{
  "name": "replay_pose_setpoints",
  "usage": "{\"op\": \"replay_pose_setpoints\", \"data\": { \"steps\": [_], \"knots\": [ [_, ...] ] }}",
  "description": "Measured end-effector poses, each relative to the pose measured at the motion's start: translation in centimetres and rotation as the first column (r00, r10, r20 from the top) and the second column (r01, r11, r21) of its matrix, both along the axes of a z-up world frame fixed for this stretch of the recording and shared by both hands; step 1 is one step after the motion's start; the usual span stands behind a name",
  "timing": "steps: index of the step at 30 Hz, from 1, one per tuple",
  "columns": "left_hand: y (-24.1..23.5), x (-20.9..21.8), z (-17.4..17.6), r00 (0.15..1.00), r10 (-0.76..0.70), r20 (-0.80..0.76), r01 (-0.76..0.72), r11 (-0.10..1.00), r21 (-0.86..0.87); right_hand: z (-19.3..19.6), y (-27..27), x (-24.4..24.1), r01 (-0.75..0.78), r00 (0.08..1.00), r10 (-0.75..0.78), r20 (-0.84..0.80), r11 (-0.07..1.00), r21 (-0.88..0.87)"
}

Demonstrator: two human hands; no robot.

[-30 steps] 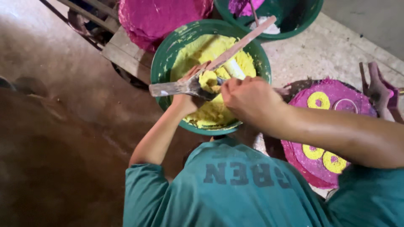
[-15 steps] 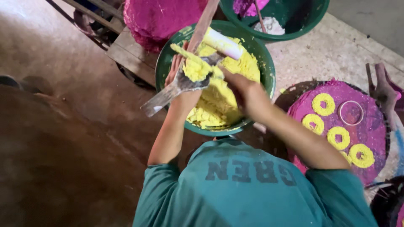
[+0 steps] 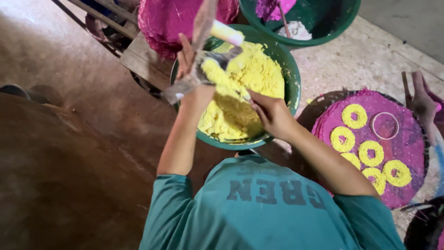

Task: The person scoops yellow dough from a green bowl using a wooden press tool, then presses it into a circular mold on a pink tray to form ring-shaped pieces. They repeat this process, arranging the yellow rings on the tray and occasionally adding pink dough centers to create two-toned decorative items.

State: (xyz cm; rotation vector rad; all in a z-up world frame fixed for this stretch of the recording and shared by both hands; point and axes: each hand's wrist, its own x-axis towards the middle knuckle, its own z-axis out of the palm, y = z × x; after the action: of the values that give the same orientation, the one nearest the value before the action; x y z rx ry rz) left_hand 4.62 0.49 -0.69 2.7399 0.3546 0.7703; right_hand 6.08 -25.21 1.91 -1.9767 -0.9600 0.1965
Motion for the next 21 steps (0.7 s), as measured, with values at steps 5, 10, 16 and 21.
{"op": "replay_pose_setpoints", "data": {
  "steps": [5,10,16,21],
  "knots": [
    [4.0,1.2,-0.7,0.975,-0.025,0.223,0.182,0.667,-0.723,-1.4,-2.1,0.4,-0.145,0.907,0.069,-0.416,0.977,-0.155],
    [-2.5,-1.0,0.9,0.849,-0.151,0.507,0.508,-0.034,-0.861,0.1,-2.6,4.1,-0.126,0.907,0.171,-0.385,0.982,0.139],
    [-18.9,-4.7,0.4,0.57,-0.654,0.497,-0.163,-0.683,-0.712,4.6,-12.0,1.2,0.264,0.726,0.592,-0.35,0.231,0.936],
    [-23.8,-3.8,2.2,0.254,-0.867,0.428,0.485,-0.268,-0.832,10.2,-22.4,-2.3,0.133,0.938,0.182,-0.294,0.596,0.792]
  ]
}}
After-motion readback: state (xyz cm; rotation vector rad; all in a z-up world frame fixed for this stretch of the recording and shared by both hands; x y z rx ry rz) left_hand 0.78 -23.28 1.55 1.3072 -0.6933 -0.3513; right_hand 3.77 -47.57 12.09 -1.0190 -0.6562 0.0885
